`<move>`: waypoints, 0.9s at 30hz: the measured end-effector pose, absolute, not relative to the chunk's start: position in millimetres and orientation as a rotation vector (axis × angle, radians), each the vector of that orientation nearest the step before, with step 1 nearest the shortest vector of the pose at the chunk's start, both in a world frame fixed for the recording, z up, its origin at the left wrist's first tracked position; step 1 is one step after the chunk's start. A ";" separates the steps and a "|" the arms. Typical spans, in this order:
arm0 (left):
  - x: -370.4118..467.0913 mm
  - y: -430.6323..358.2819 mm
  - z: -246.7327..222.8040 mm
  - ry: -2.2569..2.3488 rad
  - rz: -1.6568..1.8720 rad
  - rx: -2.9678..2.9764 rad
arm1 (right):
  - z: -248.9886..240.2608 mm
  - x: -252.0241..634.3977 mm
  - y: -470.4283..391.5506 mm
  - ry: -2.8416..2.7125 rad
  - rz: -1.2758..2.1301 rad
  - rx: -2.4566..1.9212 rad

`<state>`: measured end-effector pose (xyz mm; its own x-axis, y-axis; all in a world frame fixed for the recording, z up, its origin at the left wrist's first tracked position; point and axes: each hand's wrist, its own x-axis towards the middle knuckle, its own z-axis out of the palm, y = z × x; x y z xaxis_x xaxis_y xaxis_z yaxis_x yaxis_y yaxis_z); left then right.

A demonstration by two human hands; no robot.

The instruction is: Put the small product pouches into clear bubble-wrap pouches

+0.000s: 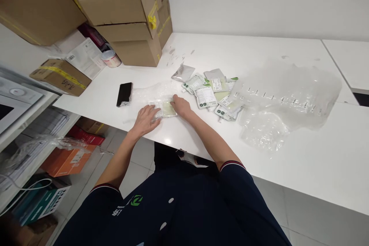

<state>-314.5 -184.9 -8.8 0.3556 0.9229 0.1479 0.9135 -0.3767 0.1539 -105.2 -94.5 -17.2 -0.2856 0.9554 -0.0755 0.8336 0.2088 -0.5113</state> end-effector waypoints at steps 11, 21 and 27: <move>-305.3 -177.3 -2.5 1.832 -0.078 2.529 | -35.6 -79.5 -116.0 -2.533 0.721 -0.974; -311.1 -202.6 80.6 1.610 -0.285 2.295 | -10.3 -49.1 -169.2 -2.183 0.980 -1.167; -289.5 -179.9 39.3 2.095 0.205 2.523 | -16.2 -92.3 -119.9 -2.082 0.847 -1.656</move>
